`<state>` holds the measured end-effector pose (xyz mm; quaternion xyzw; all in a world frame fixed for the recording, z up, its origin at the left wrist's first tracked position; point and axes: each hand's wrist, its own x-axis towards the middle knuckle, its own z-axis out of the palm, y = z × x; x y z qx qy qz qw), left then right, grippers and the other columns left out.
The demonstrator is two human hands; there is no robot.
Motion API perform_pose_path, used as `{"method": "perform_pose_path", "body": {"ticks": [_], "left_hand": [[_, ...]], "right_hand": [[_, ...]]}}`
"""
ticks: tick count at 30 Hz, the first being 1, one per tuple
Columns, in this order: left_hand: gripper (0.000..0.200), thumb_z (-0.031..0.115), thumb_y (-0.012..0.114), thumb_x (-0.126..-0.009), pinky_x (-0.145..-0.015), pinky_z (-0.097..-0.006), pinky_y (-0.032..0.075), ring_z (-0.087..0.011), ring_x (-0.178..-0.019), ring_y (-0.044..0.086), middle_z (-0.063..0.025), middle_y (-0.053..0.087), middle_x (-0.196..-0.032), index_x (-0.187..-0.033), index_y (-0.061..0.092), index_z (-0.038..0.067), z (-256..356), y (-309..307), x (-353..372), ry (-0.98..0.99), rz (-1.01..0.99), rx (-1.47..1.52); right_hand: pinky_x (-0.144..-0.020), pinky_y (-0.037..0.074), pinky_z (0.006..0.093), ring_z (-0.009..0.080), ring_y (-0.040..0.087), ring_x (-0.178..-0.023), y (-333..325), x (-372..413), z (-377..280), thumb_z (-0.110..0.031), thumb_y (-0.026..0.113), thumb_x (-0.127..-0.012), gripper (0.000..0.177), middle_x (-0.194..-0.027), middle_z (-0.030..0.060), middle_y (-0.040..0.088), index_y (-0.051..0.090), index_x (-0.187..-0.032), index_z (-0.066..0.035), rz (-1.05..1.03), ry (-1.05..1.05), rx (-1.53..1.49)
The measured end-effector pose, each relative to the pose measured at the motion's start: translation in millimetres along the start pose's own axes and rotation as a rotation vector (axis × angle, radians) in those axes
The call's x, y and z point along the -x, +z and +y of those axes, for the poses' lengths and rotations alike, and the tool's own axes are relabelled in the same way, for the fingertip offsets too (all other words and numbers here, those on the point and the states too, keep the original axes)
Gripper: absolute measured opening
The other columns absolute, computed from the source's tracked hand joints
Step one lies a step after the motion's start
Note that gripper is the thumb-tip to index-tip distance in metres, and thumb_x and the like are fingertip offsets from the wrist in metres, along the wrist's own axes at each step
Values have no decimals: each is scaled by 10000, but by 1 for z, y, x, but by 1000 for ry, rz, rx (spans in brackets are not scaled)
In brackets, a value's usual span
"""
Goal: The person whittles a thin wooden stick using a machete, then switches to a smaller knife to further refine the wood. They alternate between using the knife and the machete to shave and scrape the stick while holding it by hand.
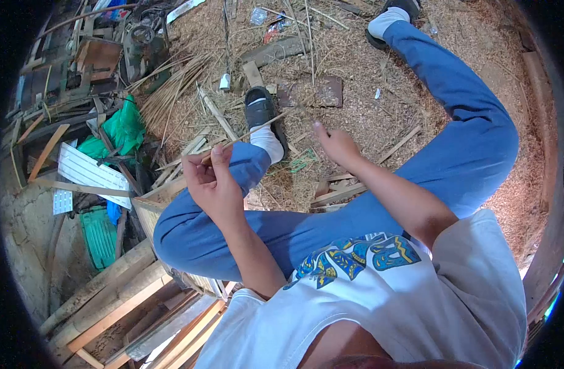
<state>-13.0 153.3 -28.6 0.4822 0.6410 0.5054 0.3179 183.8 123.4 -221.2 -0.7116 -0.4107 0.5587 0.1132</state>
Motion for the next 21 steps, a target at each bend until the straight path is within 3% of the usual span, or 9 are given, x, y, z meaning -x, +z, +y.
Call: {"method": "perform_pose_path", "body": {"ticks": [5, 14, 17, 21], "left_hand": [[187, 39, 637, -1011, -856, -341, 630, -178, -883, 710, -136, 673, -923, -945, 464, 19, 3, 13, 3, 12, 58, 14], [226, 11, 630, -1003, -795, -312, 639, -176, -851, 707, -125, 645, -922, -1102, 428, 32, -1, 21, 3, 128, 134, -50], [254, -8, 618, -1003, -762, -301, 639, -174, -832, 705, -124, 633, -917, -1127, 401, 38, -5, 24, 4, 205, 131, -63], [259, -25, 612, -1001, -738, -292, 631, -175, -815, 702, -131, 630, -930, -1131, 397, 38, -7, 27, 4, 227, 132, -36]], "right_hand": [[-899, 499, 570, 494, 688, -908, -2, -18, 11, -639, 323, -1026, 823, -879, 317, 700, 739, -916, 64, -31, 154, -78], [-840, 516, 567, 490, 679, -899, -2, 11, -26, -584, 398, -1030, 704, -888, 300, 700, 739, -936, 25, 26, -172, -98], [-686, 493, 495, 408, 650, -697, 6, 12, -25, -572, 447, -1038, 672, -708, 221, 651, 684, -849, 28, 78, -283, -126], [-787, 516, 557, 476, 676, -851, -9, 23, -40, -572, 429, -1030, 671, -856, 278, 695, 721, -899, 18, -35, -210, -141]]}}
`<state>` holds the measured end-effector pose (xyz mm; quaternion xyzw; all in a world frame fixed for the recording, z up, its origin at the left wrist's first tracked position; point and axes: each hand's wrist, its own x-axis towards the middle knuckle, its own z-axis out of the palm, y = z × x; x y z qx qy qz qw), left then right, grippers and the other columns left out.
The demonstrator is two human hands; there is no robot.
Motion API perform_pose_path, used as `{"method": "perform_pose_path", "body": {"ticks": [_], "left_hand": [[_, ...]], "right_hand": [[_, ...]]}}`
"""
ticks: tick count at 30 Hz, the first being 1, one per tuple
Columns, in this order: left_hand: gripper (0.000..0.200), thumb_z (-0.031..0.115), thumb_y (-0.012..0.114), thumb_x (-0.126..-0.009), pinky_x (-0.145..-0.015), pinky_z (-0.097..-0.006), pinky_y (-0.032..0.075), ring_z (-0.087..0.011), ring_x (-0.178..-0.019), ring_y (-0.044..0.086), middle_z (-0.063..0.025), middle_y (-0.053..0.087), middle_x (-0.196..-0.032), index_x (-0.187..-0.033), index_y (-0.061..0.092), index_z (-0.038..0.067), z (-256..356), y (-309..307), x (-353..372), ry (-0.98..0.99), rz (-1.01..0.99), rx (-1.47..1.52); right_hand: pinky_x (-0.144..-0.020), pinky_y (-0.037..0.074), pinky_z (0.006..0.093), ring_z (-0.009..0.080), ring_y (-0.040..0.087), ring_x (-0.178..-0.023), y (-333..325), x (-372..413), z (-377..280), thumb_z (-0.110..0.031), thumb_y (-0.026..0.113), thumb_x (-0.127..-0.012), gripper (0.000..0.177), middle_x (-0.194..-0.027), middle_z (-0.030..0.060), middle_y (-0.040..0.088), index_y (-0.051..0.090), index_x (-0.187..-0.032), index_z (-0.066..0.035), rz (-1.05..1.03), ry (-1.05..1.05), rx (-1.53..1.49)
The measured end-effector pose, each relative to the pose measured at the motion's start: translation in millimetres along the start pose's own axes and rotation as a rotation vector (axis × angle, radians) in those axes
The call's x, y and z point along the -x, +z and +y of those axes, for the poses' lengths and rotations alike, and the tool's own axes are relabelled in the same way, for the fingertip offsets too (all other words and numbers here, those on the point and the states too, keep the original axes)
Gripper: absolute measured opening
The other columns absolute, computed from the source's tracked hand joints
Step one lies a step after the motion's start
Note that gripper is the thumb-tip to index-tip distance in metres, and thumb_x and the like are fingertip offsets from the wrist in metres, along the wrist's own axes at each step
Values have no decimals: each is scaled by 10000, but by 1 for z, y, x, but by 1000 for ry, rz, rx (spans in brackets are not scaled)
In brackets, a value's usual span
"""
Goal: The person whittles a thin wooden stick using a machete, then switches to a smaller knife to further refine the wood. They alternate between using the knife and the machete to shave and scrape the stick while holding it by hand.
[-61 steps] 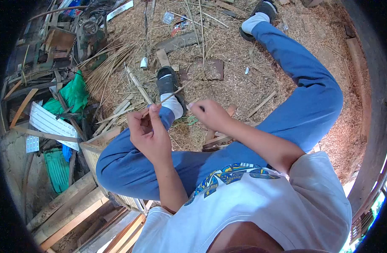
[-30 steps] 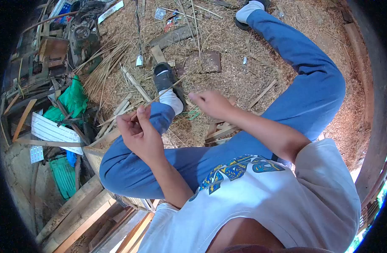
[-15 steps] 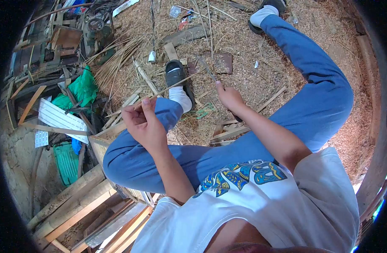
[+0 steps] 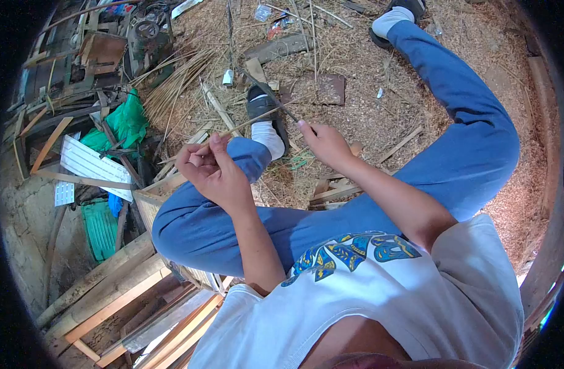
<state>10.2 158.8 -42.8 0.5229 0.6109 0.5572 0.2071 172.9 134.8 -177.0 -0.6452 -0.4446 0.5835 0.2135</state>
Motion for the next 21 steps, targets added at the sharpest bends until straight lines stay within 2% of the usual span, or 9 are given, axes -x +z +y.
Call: {"method": "perform_pose_path", "body": {"ticks": [2, 5, 11, 14, 17, 21], "left_hand": [[256, -27, 615, -1000, -744, -283, 618, -174, -823, 700, -134, 632, -941, -1137, 408, 37, -1, 0, 0, 17, 4, -1], [259, -26, 623, -999, -780, -271, 591, -172, -865, 697, -133, 637, -958, -1161, 430, 33, 0, -2, 0, 39, 12, -38], [200, -31, 629, -993, -858, -274, 557, -167, -963, 683, -131, 670, -1033, -1159, 521, -1, 8, -3, -2, 83, 60, -109], [146, -28, 637, -990, -860, -274, 553, -160, -972, 678, -130, 692, -1059, -1119, 572, -12, 14, 0, -3, 108, 98, -140], [123, -18, 649, -986, -852, -268, 550, -155, -980, 681, -129, 707, -1061, -1096, 593, -11, 12, -7, 0, 71, 91, -164], [125, -5, 662, -985, -838, -263, 546, -154, -972, 689, -135, 716, -1053, -1092, 597, -8, 14, -12, 1, 24, 81, -182]], "right_hand": [[-784, 516, 550, 471, 677, -849, -1, 0, 0, -567, 430, -1031, 667, -846, 272, 695, 718, -891, 18, 14, 10, -1], [-665, 471, 480, 364, 616, -644, 13, -11, 20, -568, 445, -1042, 654, -675, 172, 629, 657, -818, 9, 115, -50, -48], [-647, 490, 418, 270, 626, -621, 4, -9, 11, -577, 449, -1040, 658, -659, 118, 639, 673, -830, 5, 69, -12, -95], [-588, 473, 392, 218, 599, -562, 10, -12, 18, -559, 468, -1045, 646, -610, 85, 605, 658, -794, 5, 97, -70, -127], [-745, 493, 517, 437, 660, -772, 5, -5, 6, -549, 422, -1049, 655, -775, 240, 667, 672, -868, 29, 15, 1, -136], [-747, 498, 497, 420, 668, -777, 0, 11, -14, -524, 427, -1058, 629, -795, 239, 673, 686, -900, 27, -47, -55, -187]]}}
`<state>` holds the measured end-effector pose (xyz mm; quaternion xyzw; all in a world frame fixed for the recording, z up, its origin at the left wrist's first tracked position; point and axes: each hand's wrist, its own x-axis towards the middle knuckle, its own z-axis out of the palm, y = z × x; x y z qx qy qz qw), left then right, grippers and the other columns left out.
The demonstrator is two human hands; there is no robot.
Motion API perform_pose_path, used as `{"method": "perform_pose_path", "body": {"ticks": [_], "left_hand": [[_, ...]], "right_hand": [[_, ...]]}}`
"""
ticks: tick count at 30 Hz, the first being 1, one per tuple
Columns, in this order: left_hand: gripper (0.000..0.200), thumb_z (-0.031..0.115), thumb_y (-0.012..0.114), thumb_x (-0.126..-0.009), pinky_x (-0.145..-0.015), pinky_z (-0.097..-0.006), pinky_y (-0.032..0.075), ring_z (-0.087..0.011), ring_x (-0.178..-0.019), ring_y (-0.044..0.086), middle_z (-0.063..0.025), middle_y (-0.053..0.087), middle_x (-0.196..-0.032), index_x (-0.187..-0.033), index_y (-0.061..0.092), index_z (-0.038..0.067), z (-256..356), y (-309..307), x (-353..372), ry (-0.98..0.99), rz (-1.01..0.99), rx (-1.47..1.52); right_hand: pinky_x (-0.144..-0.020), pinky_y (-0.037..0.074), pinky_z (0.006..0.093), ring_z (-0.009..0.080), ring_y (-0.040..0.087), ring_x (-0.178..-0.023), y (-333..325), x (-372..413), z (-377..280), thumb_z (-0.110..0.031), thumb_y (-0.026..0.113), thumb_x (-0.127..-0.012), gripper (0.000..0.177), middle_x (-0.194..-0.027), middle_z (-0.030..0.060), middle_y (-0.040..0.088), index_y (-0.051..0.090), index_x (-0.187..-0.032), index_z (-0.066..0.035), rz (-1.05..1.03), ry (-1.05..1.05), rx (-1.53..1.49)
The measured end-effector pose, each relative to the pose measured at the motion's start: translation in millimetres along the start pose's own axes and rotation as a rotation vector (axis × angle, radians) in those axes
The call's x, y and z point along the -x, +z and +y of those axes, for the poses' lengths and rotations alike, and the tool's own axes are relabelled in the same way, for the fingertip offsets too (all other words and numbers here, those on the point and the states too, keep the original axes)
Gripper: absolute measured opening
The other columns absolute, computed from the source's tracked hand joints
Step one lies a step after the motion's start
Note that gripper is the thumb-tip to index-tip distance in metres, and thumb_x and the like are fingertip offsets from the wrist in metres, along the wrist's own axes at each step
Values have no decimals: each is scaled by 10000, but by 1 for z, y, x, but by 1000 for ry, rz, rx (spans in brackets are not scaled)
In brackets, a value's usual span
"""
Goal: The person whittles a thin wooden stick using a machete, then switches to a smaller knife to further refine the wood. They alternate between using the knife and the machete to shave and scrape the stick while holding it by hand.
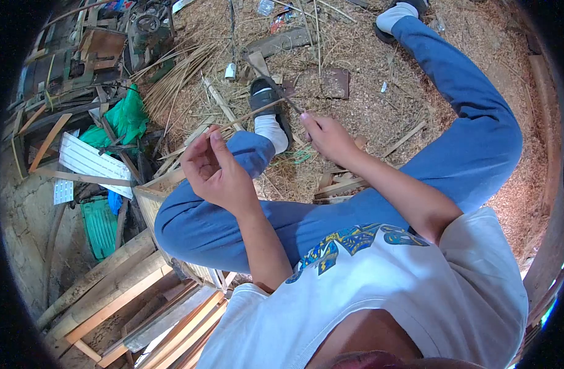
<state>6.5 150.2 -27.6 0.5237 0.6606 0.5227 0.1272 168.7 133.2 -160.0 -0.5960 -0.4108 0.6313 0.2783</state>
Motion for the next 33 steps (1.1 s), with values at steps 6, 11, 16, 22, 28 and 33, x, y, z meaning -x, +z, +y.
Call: {"method": "perform_pose_path", "body": {"ticks": [6, 11, 16, 22, 28, 33], "left_hand": [[172, -7, 659, -989, -835, -259, 545, -150, -929, 697, -136, 724, -1033, -1155, 622, -35, 5, 2, 2, -44, -15, 56], [169, -35, 650, -983, -862, -270, 559, -162, -957, 700, -137, 717, -1063, -1150, 638, -57, 0, 5, 4, -21, -45, 123], [181, -89, 646, -963, -897, -282, 566, -179, -990, 699, -142, 705, -1098, -1141, 638, -57, -2, 8, 7, 43, -124, 146], [207, -104, 641, -958, -900, -286, 568, -178, -1000, 700, -142, 710, -1097, -1159, 635, -54, -1, 15, 9, 95, -158, 241], [184, -95, 632, -967, -878, -287, 564, -187, -989, 713, -138, 717, -1083, -1147, 652, -60, 7, 12, 11, 53, -196, 94], [168, -92, 620, -976, -874, -293, 576, -189, -993, 712, -126, 699, -1081, -1136, 657, -59, -3, 13, 9, 82, -215, 132]], "right_hand": [[-711, 496, 472, 395, 665, -738, 3, 35, -15, -478, 485, -1052, 564, -774, 238, 668, 703, -912, 23, -74, -173, -7], [-657, 480, 483, 399, 650, -688, -4, 57, -28, -459, 515, -1044, 520, -724, 230, 651, 702, -902, 5, -142, -240, -9], [-662, 488, 432, 297, 639, -663, -10, 62, -34, -429, 486, -1065, 512, -705, 171, 647, 668, -878, 11, -181, -270, 21], [-660, 485, 402, 230, 606, -633, -16, 63, -36, -420, 466, -1079, 522, -680, 127, 628, 643, -859, 20, -188, -272, 5], [-644, 477, 451, 320, 609, -626, -16, 65, -37, -458, 488, -1059, 530, -670, 184, 620, 684, -890, 5, -186, -258, -63], [-638, 470, 476, 370, 610, -618, -17, 63, -39, -472, 496, -1050, 546, -671, 218, 620, 698, -882, 7, -211, -219, -61]]}}
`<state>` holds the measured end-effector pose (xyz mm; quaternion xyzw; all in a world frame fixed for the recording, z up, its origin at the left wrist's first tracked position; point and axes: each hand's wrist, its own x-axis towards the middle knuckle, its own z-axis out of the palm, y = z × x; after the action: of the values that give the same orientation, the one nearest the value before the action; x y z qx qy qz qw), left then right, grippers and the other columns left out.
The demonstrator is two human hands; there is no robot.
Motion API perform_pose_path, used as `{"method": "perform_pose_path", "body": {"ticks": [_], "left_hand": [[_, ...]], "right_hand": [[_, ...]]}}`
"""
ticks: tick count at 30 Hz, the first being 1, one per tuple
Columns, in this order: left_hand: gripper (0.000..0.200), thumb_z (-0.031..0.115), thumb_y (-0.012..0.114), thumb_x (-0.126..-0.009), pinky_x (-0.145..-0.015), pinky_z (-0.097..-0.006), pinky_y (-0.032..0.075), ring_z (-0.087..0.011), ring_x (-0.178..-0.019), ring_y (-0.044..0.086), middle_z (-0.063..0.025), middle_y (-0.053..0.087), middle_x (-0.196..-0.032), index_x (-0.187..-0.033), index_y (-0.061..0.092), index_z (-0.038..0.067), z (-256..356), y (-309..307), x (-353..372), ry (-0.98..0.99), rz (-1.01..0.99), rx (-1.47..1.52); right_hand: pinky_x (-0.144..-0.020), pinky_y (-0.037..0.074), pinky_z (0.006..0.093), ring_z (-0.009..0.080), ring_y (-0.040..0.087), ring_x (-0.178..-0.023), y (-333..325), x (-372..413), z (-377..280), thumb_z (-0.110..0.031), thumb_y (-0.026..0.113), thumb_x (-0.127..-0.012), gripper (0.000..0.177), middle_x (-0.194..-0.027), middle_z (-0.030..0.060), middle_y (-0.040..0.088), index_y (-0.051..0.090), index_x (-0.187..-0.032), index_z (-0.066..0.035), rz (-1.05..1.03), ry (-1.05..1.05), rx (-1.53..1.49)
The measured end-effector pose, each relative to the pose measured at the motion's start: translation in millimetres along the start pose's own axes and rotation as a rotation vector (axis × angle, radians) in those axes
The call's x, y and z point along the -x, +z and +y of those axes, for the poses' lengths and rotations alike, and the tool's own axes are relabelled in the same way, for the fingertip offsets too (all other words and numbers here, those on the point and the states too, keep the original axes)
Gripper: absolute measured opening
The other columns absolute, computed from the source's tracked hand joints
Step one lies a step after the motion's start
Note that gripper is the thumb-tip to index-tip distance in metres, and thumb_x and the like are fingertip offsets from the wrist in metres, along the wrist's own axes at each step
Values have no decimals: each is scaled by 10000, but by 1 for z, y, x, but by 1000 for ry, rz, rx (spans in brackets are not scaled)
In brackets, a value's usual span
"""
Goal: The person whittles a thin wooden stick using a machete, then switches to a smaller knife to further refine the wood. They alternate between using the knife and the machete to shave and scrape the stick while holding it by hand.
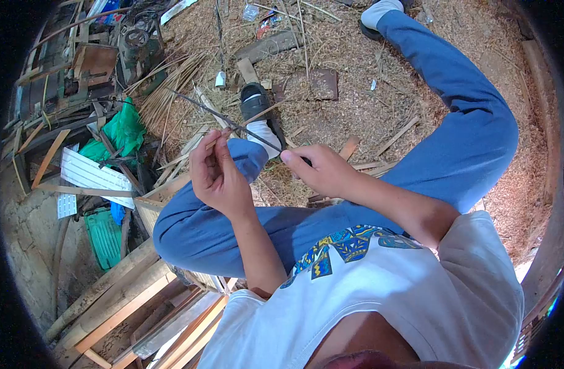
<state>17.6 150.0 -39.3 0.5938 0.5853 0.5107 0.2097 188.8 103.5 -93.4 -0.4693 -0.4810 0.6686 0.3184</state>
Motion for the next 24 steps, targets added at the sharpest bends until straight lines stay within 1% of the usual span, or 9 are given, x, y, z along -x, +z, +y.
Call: {"method": "perform_pose_path", "body": {"ticks": [2, 4, 5, 11, 14, 17, 20, 24], "left_hand": [[165, -93, 609, -980, -882, -309, 595, -197, -997, 713, -127, 687, -1088, -1136, 652, -63, -1, 0, -1, -10, 7, 50], [161, -94, 598, -983, -892, -331, 616, -208, -1000, 713, -132, 676, -1098, -1135, 645, -68, 1, 3, 2, -57, 20, 144], [161, -92, 594, -986, -896, -340, 622, -212, -1001, 713, -135, 672, -1105, -1138, 642, -68, 1, 3, 3, -57, 17, 138], [160, -66, 583, -1003, -909, -369, 630, -217, -1021, 703, -136, 654, -1124, -1158, 619, -49, 0, 3, 6, -55, 1, 166], [151, -53, 583, -1009, -914, -378, 631, -215, -1032, 694, -132, 653, -1112, -1156, 612, -44, 2, 6, 6, -83, 15, 198], [145, -30, 582, -1018, -918, -373, 630, -212, -1037, 689, -128, 652, -1102, -1159, 607, -47, -1, 7, 7, -85, 10, 211], [140, -16, 581, -1024, -918, -365, 630, -211, -1035, 689, -127, 642, -1112, -1156, 606, -54, 4, 8, 6, -120, 10, 177], [139, -16, 570, -1028, -916, -356, 629, -202, -1033, 686, -122, 627, -1123, -1155, 605, -57, 6, 8, 6, -123, 3, 153]], "right_hand": [[-640, 467, 476, 366, 608, -618, 0, -2, 1, -474, 493, -1051, 559, -672, 220, 619, 690, -863, 13, -6, -4, -3], [-621, 456, 414, 227, 551, -603, -1, -2, 0, -435, 468, -1075, 551, -643, 127, 585, 631, -806, 17, -15, -24, 20], [-612, 450, 383, 157, 522, -595, -1, -1, 1, -415, 455, -1087, 553, -629, 80, 569, 602, -778, 19, -18, -28, 28], [-576, 431, 348, 123, 490, -563, 1, -1, 5, -425, 431, -1095, 579, -579, 30, 516, 596, -723, -13, -50, -17, -77], [-565, 423, 333, 115, 475, -549, -2, -2, 1, -434, 419, -1098, 590, -562, 17, 500, 585, -702, -29, -68, 6, -60], [-566, 424, 333, 116, 477, -550, -2, -3, 6, -434, 414, -1098, 592, -560, 14, 494, 572, -694, -31, -88, 0, -74], [-569, 424, 344, 121, 467, -553, -1, -2, 3, -423, 418, -1098, 584, -561, 10, 485, 555, -689, -28, -63, 8, -110], [-571, 427, 359, 134, 458, -559, 1, -3, 8, -402, 443, -1090, 560, -562, 41, 477, 548, -719, 5, -30, -30, -63]]}}
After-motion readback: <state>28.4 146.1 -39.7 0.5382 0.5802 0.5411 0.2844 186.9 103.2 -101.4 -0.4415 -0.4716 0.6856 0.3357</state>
